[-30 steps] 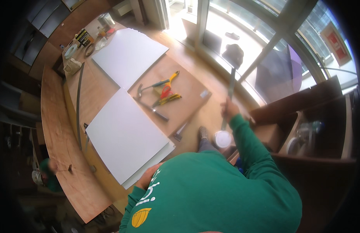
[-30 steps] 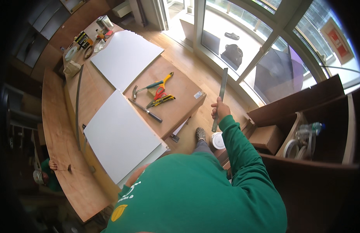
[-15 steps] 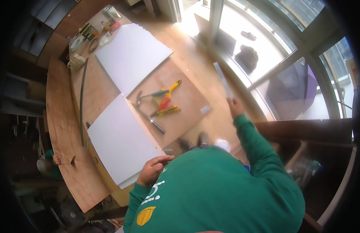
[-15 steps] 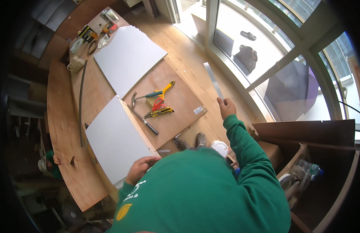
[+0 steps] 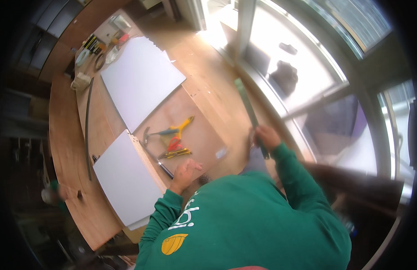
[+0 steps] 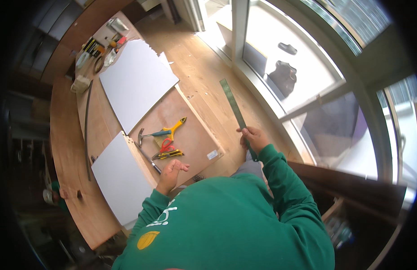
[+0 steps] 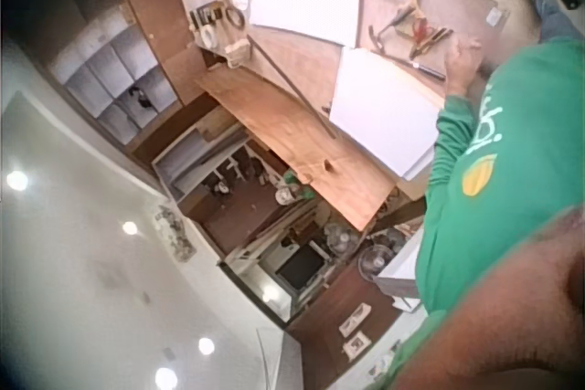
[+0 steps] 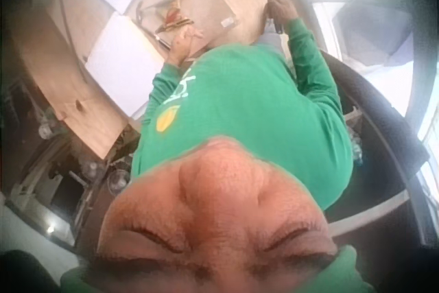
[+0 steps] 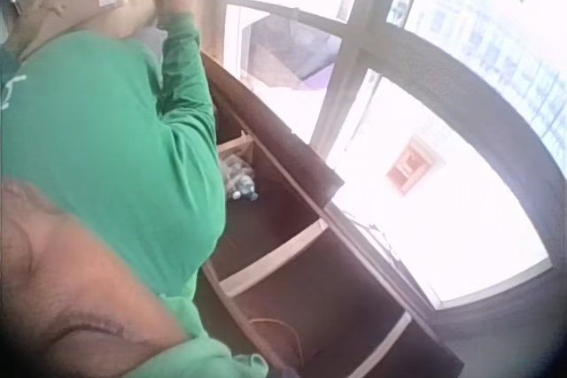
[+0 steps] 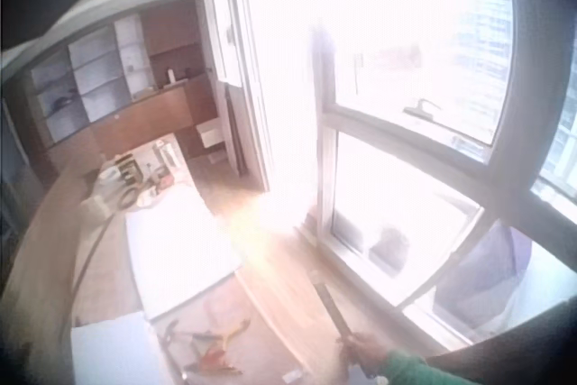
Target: The person sands the edge of a white furniture panel and uses a metal ruler to scrape off excess material or debris.
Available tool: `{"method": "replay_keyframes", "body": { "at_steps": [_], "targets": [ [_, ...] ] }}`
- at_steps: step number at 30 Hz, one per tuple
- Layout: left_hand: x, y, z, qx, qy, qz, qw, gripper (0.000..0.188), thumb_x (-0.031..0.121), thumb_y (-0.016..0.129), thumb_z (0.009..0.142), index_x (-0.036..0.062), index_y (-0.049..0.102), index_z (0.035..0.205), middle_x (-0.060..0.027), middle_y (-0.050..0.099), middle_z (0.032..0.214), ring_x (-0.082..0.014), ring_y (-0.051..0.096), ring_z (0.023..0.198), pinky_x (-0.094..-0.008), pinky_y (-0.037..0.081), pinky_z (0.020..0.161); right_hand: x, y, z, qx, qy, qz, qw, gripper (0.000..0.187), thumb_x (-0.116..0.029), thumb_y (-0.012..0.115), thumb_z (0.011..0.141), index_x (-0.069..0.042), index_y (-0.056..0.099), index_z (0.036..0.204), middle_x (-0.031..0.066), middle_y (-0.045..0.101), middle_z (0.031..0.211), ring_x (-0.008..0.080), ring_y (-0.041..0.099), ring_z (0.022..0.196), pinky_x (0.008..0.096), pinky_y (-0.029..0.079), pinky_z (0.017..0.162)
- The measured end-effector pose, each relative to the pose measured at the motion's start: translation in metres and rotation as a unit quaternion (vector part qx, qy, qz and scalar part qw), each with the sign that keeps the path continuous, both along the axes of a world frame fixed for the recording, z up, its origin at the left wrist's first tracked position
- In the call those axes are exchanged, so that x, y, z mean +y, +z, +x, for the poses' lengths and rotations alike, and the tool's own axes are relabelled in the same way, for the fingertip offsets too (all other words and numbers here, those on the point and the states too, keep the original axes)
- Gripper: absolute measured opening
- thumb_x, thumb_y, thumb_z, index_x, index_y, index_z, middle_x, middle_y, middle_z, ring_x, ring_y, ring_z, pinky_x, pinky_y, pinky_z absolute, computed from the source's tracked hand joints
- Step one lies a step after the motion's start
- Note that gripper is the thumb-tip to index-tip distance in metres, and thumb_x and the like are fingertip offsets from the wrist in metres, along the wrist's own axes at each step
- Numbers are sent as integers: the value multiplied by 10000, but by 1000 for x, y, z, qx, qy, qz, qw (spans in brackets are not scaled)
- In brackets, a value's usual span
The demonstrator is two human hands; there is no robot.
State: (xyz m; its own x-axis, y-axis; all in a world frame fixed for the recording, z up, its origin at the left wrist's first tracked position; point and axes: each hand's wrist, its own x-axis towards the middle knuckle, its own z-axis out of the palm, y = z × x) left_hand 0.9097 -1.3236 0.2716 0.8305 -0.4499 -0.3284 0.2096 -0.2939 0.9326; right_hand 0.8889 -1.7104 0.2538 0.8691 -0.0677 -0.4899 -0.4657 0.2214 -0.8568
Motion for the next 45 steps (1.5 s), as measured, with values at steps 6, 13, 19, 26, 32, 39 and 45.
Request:
{"method": "replay_keyframes", "body": {
  "at_steps": [6, 13, 19, 26, 32, 39, 45],
  "targets": [
    [-155, 6, 53, 70, 39, 43, 996, 344, 284, 508, 1082, -20, 669, 1074, -81, 710, 1016, -163, 646, 1004, -332, 501, 904, -78, 26, 80, 95, 240, 62, 964, 330, -306, 649, 996, -5, 664, 1129, 30, 571, 595, 129, 544, 449, 291, 447, 434],
    [-237, 11, 73, 44, 193, -76, 977, 366, 270, 512, 1077, -23, 571, 1287, -97, 695, 1098, -183, 643, 1061, -354, 496, 990, -89, 60, 146, 99, 518, 124, 840, 276, -165, 707, 900, -13, 665, 1126, 33, 606, 650, 117, 584, 502, 265, 468, 471],
    [-253, -14, 80, -48, 312, 82, 945, 277, 201, 517, 1031, -49, 633, 1055, -143, 685, 934, -208, 645, 870, -372, 511, 819, -98, 18, 150, -101, 517, -106, 844, 353, -238, 732, 860, -5, 649, 1112, 128, 680, 857, 257, 670, 731, 378, 528, 685],
    [-299, -9, 112, -102, 338, 134, 926, 354, 290, 546, 1004, -37, 593, 878, -255, 616, 772, -411, 585, 701, -455, 477, 655, -151, -44, 134, -69, 431, -275, 857, 352, -317, 694, 861, -12, 677, 1036, 222, 699, 927, 403, 679, 877, 448, 522, 779],
    [-326, -19, 135, -23, 200, 146, 968, 345, 271, 605, 1013, -37, 683, 1147, -158, 741, 956, -175, 692, 871, -321, 532, 801, -179, -34, 140, -3, 456, -325, 829, 272, -293, 664, 935, -34, 681, 1019, 187, 684, 835, 346, 659, 771, 450, 513, 723],
    [-322, -44, 170, -105, 71, 111, 986, 443, 313, 662, 969, -22, 661, 1258, -204, 710, 1180, -275, 692, 1058, -348, 521, 955, -209, -63, 133, -39, 297, -308, 903, 178, -161, 599, 951, -5, 669, 1000, 193, 707, 911, 346, 669, 813, 419, 515, 768],
    [-257, -72, 242, -121, 104, 204, 966, 411, 317, 655, 953, -24, 694, 1181, -213, 713, 1159, -352, 681, 1071, -375, 521, 968, -240, -75, 174, 50, 184, -198, 962, 208, -96, 525, 907, -11, 703, 974, 23, 689, 871, 132, 599, 708, 304, 494, 663]
  ]
}}
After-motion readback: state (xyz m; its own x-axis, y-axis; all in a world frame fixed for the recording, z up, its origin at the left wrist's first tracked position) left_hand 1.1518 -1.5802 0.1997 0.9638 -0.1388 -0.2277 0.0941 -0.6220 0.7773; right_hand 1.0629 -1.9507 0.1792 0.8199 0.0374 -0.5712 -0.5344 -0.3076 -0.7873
